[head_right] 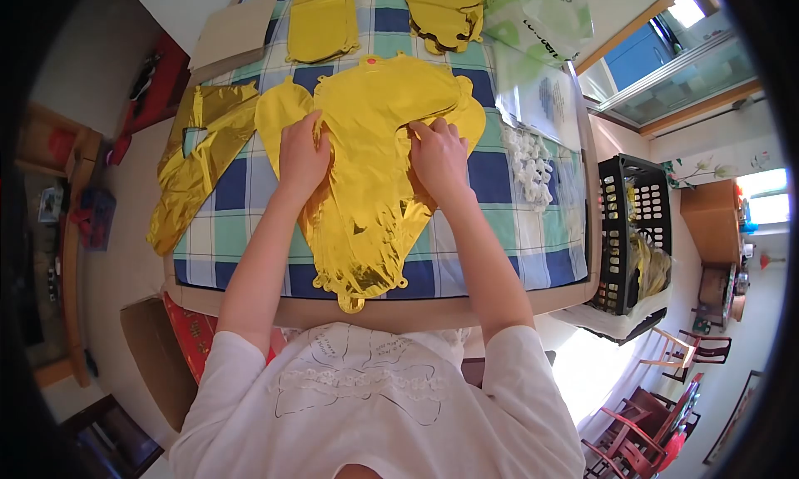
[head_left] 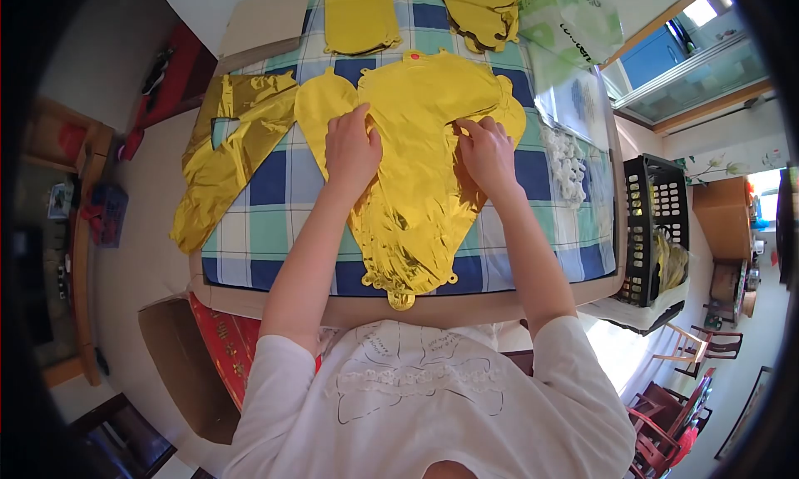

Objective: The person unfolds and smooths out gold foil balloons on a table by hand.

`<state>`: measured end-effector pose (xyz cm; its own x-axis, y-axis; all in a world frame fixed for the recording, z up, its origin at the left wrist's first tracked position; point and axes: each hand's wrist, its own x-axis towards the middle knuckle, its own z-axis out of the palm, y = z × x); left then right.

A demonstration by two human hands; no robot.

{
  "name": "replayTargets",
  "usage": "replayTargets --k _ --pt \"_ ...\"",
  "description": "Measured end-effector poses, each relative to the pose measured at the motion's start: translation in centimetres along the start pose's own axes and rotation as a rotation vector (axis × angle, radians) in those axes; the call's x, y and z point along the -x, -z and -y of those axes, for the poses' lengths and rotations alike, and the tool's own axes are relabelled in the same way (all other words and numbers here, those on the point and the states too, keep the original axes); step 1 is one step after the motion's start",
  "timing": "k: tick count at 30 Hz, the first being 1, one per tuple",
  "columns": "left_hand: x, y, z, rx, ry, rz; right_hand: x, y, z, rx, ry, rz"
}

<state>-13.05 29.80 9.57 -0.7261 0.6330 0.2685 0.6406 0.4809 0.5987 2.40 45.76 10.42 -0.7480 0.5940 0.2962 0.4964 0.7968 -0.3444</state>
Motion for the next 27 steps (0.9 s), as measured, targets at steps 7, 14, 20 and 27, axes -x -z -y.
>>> replayTargets --k 7,14,20,27 --pt "4.5 2.2 -2.0 -0.038 -0.275 0.086 2.1 2.8 -1.8 -0.11 -0.198 0.038" --pt "8.7 3.1 -1.8 -0.118 -0.531 0.305 2.8 2.5 -2.5 -0.08 -0.21 0.061" --pt "8.8 3.1 -0.6 -0.114 -0.522 0.361 2.8 2.2 -2.5 -0.113 -0.221 0.076" --pt "9.0 3.2 -0.3 -0.088 -0.514 0.368 2.8 2.1 -2.8 -0.127 -0.24 0.054"
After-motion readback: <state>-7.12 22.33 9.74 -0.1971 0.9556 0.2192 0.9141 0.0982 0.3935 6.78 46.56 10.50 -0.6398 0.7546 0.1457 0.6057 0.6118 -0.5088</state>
